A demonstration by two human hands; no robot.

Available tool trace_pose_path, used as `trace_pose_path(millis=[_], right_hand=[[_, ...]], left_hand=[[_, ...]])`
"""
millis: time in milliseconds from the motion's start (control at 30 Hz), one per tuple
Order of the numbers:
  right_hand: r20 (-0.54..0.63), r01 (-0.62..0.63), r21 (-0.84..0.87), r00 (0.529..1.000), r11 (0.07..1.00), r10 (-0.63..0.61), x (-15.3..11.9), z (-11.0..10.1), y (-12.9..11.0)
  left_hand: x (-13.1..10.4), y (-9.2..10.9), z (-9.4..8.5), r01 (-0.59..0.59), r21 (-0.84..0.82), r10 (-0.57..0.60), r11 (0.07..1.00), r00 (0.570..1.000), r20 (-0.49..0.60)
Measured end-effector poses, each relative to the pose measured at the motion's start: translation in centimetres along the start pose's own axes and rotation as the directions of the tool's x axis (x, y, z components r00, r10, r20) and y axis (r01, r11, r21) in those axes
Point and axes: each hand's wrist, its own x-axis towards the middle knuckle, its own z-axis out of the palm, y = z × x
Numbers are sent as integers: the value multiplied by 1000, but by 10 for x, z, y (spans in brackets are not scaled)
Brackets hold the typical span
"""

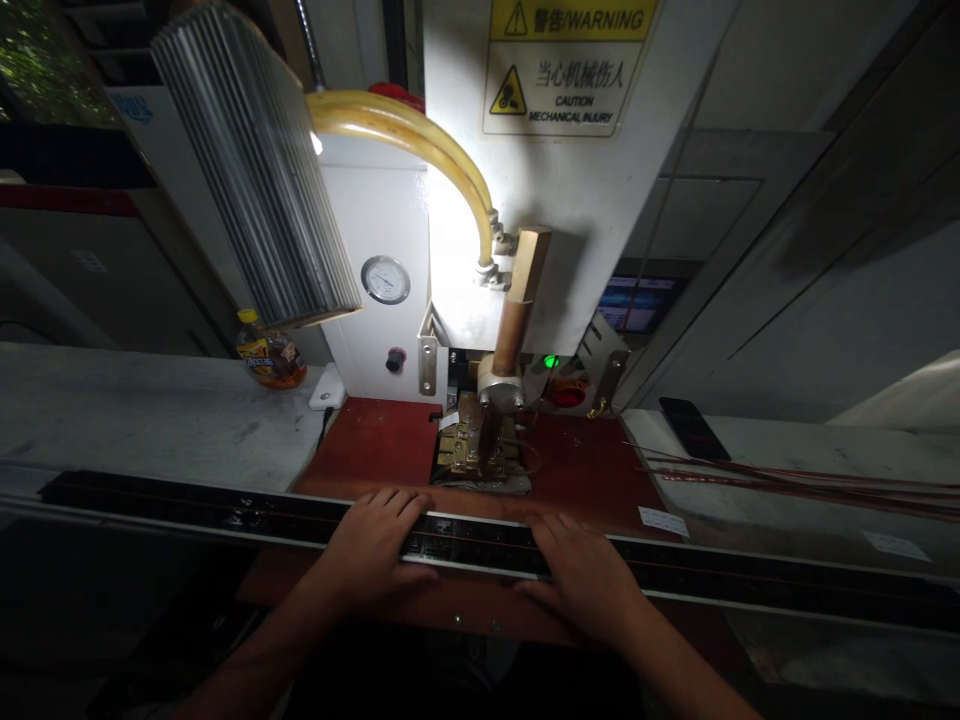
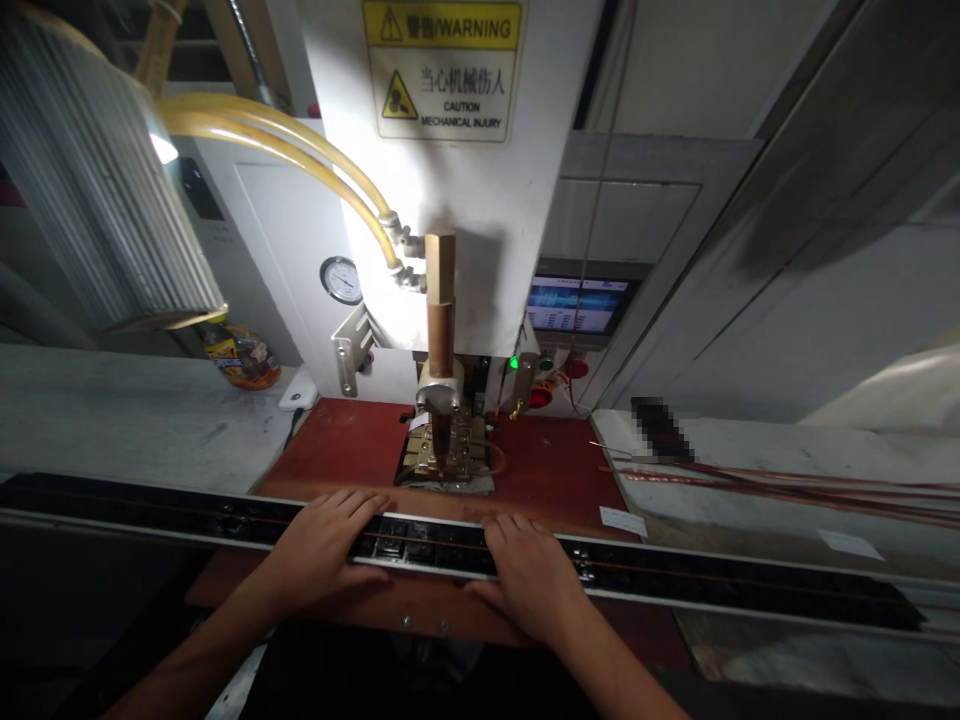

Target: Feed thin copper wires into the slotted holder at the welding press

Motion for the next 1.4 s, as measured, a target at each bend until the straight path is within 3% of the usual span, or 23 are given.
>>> trace_pose_path(millis=[333, 700, 900, 1200, 1400], right_hand=[[64, -52, 10, 997, 999, 51, -10, -6, 13], [48, -66, 45, 997, 997, 64, -8, -14, 11], [-19, 23, 65, 1000, 998, -22, 2, -10, -5], [13, 76, 93, 997, 993, -78, 23, -6, -33], [35, 47, 58, 998, 997, -49, 32, 0, -41]], left_hand=[[10, 19, 3, 37, 57, -40, 998, 998, 55], [15, 25, 5, 5, 59, -6, 998, 1000, 24], [20, 33, 8, -17, 42, 16, 999, 1000, 18], [26, 38, 15, -45, 57, 43, 997, 999, 21], [32, 44, 25, -60, 18, 59, 998, 998, 5]])
